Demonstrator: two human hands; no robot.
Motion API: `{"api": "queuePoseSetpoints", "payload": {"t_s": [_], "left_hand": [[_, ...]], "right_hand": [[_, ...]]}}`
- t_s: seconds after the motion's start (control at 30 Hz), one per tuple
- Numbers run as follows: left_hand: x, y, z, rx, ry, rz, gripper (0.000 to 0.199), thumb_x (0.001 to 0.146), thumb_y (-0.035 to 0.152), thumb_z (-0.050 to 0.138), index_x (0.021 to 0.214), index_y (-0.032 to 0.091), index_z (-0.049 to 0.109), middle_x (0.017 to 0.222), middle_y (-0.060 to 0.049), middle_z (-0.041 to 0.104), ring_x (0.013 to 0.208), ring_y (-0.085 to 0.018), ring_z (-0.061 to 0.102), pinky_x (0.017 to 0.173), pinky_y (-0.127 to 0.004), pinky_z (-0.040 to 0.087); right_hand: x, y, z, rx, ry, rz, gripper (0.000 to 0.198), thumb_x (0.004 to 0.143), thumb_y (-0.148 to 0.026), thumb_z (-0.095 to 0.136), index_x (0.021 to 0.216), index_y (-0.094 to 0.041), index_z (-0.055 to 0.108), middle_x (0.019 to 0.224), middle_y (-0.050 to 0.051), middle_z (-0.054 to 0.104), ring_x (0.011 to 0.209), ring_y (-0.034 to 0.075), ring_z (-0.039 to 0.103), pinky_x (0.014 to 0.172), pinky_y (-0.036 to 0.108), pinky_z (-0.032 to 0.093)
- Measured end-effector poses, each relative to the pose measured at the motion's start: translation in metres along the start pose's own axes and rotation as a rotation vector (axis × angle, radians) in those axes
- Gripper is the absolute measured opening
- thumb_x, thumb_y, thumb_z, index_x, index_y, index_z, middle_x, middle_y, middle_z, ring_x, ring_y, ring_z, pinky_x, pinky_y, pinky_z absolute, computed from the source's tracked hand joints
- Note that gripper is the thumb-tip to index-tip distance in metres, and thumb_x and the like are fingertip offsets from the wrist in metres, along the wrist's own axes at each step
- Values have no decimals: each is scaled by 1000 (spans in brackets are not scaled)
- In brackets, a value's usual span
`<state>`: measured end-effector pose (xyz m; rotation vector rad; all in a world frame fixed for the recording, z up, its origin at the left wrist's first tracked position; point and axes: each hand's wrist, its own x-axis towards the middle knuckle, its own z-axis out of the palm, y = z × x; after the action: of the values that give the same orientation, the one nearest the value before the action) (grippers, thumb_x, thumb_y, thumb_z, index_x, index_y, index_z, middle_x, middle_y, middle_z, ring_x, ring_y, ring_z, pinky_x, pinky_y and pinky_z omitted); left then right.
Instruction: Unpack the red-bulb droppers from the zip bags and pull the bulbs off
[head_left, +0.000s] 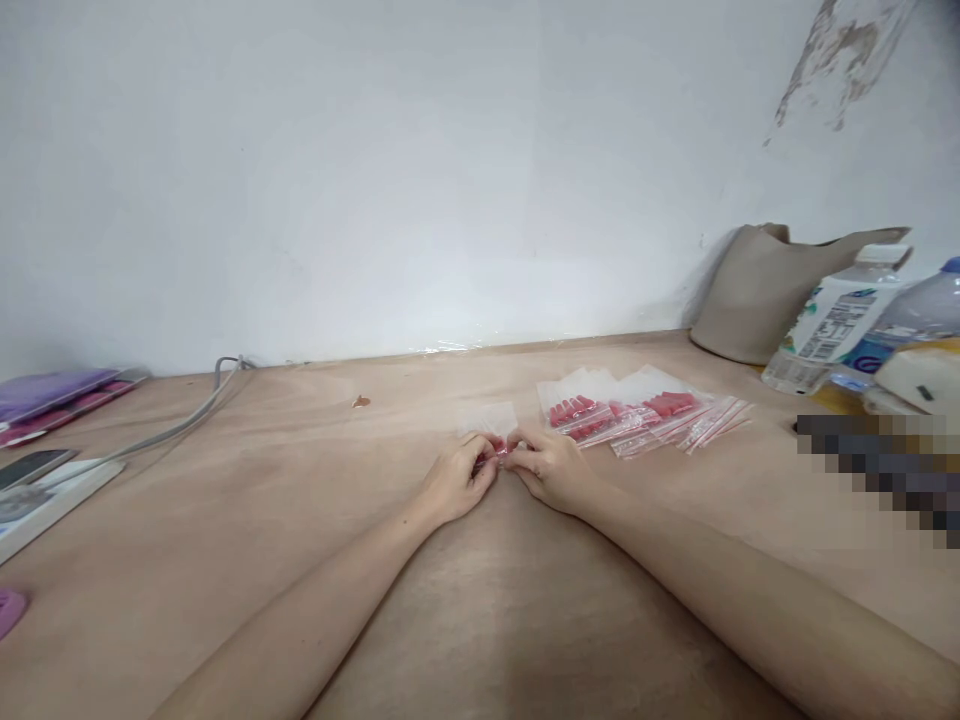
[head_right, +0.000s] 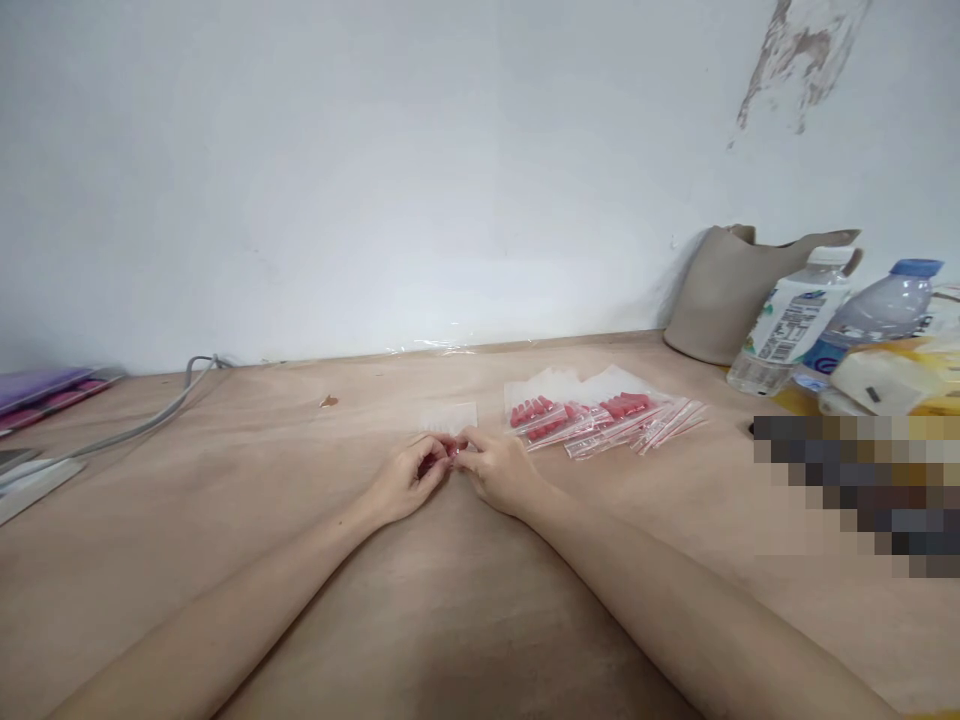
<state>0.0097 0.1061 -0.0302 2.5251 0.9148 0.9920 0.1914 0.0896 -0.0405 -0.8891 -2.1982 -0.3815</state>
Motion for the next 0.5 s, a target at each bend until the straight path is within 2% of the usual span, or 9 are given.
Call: {"api": "queuePoseSetpoints", "payload": {"t_s": [0.17, 0.27, 0.33, 0.5], "left_hand": [[-3, 4, 1, 44, 51, -46, 10, 84, 17, 41, 76, 18, 47, 91, -3, 59, 78, -14, 55, 69, -28, 44], [-4, 2, 3, 55, 76, -99, 9, 83, 20, 42, 76, 19, 46, 88, -4, 59, 78, -15, 56, 70, -29, 44], [-3, -1, 4, 46, 135, -170, 9, 83, 21, 41, 75, 19, 45, 88, -4, 58, 77, -16, 57, 70, -30, 45], [-4, -3, 1, 33, 260, -266, 13, 86, 25, 37, 76, 18, 43, 94, -6, 58, 82, -16, 59, 75, -32, 45]], "right_hand": [[1, -1, 1, -43, 0, 6, 19, 84, -18, 46, 87, -24, 64, 98, 0, 60, 62, 7, 50, 51, 21, 29], [3, -4, 0, -39, -37, 48, 19, 85, -22, 46, 84, -24, 65, 99, 1, 60, 61, 7, 51, 50, 21, 29], [4, -7, -2, -16, -82, 42, 18, 84, -21, 47, 80, -24, 65, 101, 0, 59, 63, 8, 53, 50, 21, 30], [3, -7, -7, 228, -114, 49, 13, 79, -15, 50, 78, -20, 61, 112, 5, 53, 75, 10, 56, 62, 22, 40]]}}
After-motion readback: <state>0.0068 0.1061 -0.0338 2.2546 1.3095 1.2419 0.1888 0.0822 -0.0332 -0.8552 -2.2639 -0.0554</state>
